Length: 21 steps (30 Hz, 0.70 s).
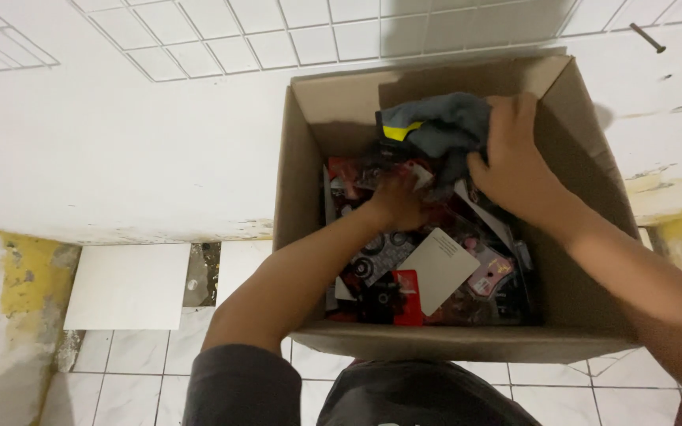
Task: Cleaning and organizing packaged auto parts from a box onto a wire display rack.
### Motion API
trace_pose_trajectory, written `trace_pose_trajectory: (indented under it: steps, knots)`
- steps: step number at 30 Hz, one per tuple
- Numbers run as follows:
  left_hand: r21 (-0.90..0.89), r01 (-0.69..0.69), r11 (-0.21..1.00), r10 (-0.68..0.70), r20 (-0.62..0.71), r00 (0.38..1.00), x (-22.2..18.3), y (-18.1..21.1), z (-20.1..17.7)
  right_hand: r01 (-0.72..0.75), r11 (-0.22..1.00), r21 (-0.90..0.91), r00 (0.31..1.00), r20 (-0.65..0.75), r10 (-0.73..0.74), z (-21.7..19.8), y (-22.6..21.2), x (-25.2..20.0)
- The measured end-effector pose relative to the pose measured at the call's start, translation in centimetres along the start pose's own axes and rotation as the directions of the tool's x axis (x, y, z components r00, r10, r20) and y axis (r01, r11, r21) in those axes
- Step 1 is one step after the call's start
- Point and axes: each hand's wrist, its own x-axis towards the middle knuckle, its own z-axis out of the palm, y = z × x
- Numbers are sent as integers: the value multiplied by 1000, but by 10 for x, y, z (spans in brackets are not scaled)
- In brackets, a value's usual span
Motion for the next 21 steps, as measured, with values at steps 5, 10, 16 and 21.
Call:
trace_pose_trajectory:
  steps: [5, 10, 16, 21]
  knots:
    - [-52, 1, 999, 1, 46, 999, 53, 1, 91, 53, 960, -274, 998, 58, -39, 10, 12, 0]
    - [66, 31, 997, -34, 45, 998, 20, -1, 10, 6, 961, -276, 997, 74, 15, 0, 9, -1]
    - [-574, -118, 811, 107, -54, 993, -27, -30, -96, 160, 983, 91, 949, -290, -128, -5, 21, 4]
    - [-856, -70, 512, -4, -84, 996, -79, -39, -187, -136, 492, 860, 900, -100, 425, -22, 5, 9]
